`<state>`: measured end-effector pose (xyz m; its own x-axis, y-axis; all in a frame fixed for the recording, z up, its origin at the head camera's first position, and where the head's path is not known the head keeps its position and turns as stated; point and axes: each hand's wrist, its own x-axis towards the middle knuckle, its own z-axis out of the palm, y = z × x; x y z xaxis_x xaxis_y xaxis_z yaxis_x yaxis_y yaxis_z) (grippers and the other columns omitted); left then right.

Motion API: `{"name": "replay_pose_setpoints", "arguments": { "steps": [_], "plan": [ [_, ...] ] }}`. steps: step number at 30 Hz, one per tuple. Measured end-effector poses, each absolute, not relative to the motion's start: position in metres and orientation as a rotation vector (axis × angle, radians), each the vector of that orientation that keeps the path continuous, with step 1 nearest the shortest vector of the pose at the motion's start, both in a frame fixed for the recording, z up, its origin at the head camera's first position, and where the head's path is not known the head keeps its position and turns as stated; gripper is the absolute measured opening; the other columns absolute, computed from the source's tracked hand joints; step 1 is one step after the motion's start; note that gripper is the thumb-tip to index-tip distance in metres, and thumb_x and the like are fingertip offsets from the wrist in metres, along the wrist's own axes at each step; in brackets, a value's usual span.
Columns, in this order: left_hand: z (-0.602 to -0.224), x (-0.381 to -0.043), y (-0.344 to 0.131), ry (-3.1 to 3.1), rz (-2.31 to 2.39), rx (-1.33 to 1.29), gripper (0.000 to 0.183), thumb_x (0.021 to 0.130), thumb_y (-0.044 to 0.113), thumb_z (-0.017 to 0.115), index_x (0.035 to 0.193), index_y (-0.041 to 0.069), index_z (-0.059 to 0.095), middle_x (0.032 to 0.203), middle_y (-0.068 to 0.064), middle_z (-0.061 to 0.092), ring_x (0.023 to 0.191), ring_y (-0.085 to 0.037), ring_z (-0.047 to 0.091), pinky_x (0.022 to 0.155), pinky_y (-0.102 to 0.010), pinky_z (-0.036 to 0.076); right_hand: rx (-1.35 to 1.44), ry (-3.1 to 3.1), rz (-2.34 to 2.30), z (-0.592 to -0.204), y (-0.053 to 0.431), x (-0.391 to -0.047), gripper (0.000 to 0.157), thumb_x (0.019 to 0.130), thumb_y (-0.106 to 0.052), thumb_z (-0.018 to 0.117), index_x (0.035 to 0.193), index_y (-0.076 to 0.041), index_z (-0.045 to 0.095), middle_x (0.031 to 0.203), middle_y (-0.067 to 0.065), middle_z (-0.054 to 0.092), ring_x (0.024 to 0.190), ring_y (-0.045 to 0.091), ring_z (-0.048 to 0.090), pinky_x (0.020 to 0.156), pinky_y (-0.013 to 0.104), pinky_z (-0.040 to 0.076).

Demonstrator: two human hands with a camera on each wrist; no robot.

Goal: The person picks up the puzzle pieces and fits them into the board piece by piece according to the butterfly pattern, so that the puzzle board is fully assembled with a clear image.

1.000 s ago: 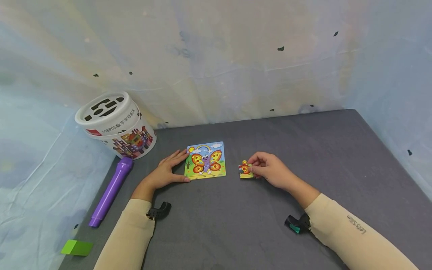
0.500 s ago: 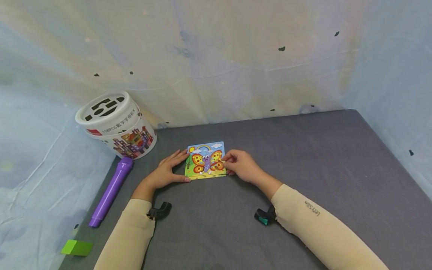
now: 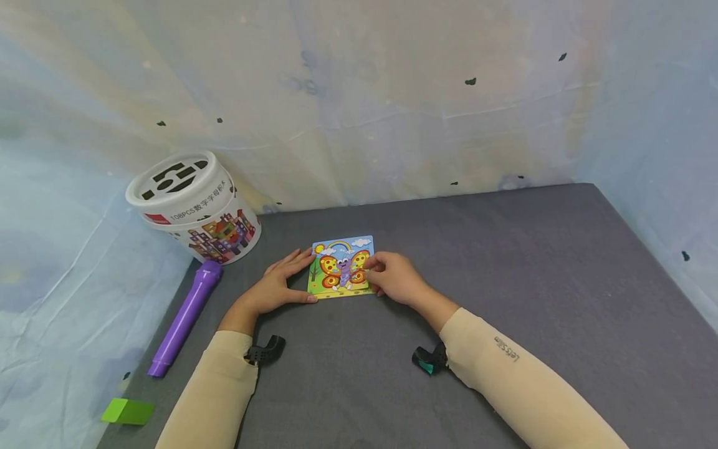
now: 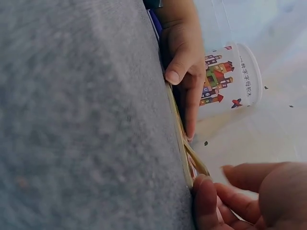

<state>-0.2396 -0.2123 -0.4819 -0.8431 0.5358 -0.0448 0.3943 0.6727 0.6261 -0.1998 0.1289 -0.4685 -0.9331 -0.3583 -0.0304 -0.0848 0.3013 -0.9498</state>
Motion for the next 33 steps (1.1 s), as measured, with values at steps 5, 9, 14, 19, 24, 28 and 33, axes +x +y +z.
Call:
{"name": "replay_pose_setpoints", "arguments": {
  "steps": [5, 9, 14, 19, 24, 28, 33],
  "plan": [
    [-0.483, -0.240, -0.213, 2.663, 0.923, 0.747, 0.107, 0.087, 0.050, 0.092, 0.173, 0.019, 0.036, 0.179, 0.007, 0.022, 0.166, -0.022, 0.006, 0.127, -0.060, 0.001, -0.441, 2.380, -1.669, -0.466, 0.129, -0.194, 0.031, 0.108, -0.013, 0.071, 0.133, 0.005, 0.071, 0.116, 0.016, 0.069, 0.080, 0.022, 0.069, 0.073, 0.040, 0.062],
    [-0.483, -0.239, -0.212, 2.664, 0.924, 0.751, 0.107, 0.087, 0.050, 0.092, 0.173, 0.020, 0.036, 0.179, 0.008, 0.022, 0.166, -0.022, 0.006, 0.127, -0.059, 0.000, -0.591, 2.599, -1.493, -0.461, 0.128, -0.185, 0.032, 0.107, -0.012, 0.072, 0.135, 0.002, 0.071, 0.132, 0.017, 0.063, 0.086, 0.023, 0.068, 0.077, 0.043, 0.059],
    [-0.481, -0.237, -0.213, 2.667, 0.922, 0.752, 0.107, 0.087, 0.049, 0.092, 0.173, 0.020, 0.036, 0.179, 0.007, 0.022, 0.166, -0.022, 0.006, 0.127, -0.059, 0.001, -0.923, 2.819, -1.004, -0.455, 0.124, -0.171, 0.050, 0.106, -0.019, 0.075, 0.151, -0.001, 0.062, 0.159, 0.020, 0.052, 0.140, 0.040, 0.053, 0.112, 0.058, 0.045],
    [-0.480, -0.235, -0.213, 2.679, 0.909, 0.748, 0.106, 0.088, 0.049, 0.092, 0.173, 0.019, 0.037, 0.179, 0.006, 0.023, 0.166, -0.023, 0.007, 0.127, -0.060, 0.002, -1.059, 2.739, -0.586, -0.454, 0.123, -0.161, 0.077, 0.109, -0.042, 0.070, 0.169, -0.004, 0.041, 0.175, 0.014, 0.032, 0.161, 0.039, 0.025, 0.119, 0.064, 0.034],
    [-0.481, -0.236, -0.213, 2.686, 0.909, 0.735, 0.106, 0.087, 0.050, 0.092, 0.173, 0.020, 0.037, 0.179, 0.007, 0.023, 0.165, -0.022, 0.007, 0.127, -0.060, 0.002, -1.102, 2.724, -0.472, -0.458, 0.125, -0.160, 0.080, 0.110, -0.050, 0.064, 0.171, -0.006, 0.036, 0.179, 0.010, 0.024, 0.163, 0.035, 0.019, 0.119, 0.061, 0.034],
    [-0.482, -0.236, -0.210, 2.684, 0.910, 0.738, 0.106, 0.087, 0.051, 0.092, 0.173, 0.020, 0.037, 0.179, 0.007, 0.024, 0.165, -0.022, 0.007, 0.127, -0.059, 0.002, -1.102, 2.726, -0.512, -0.461, 0.129, -0.160, 0.079, 0.110, -0.050, 0.064, 0.170, -0.006, 0.038, 0.178, 0.010, 0.025, 0.163, 0.036, 0.019, 0.118, 0.062, 0.034],
    [-0.482, -0.238, -0.205, 2.668, 0.923, 0.764, 0.106, 0.087, 0.051, 0.092, 0.173, 0.020, 0.037, 0.179, 0.005, 0.023, 0.166, -0.023, 0.007, 0.127, -0.060, 0.002, -1.064, 2.706, -0.697, -0.462, 0.140, -0.161, 0.075, 0.109, -0.047, 0.067, 0.169, -0.009, 0.043, 0.176, 0.011, 0.031, 0.162, 0.036, 0.025, 0.118, 0.067, 0.032]
  ]
}}
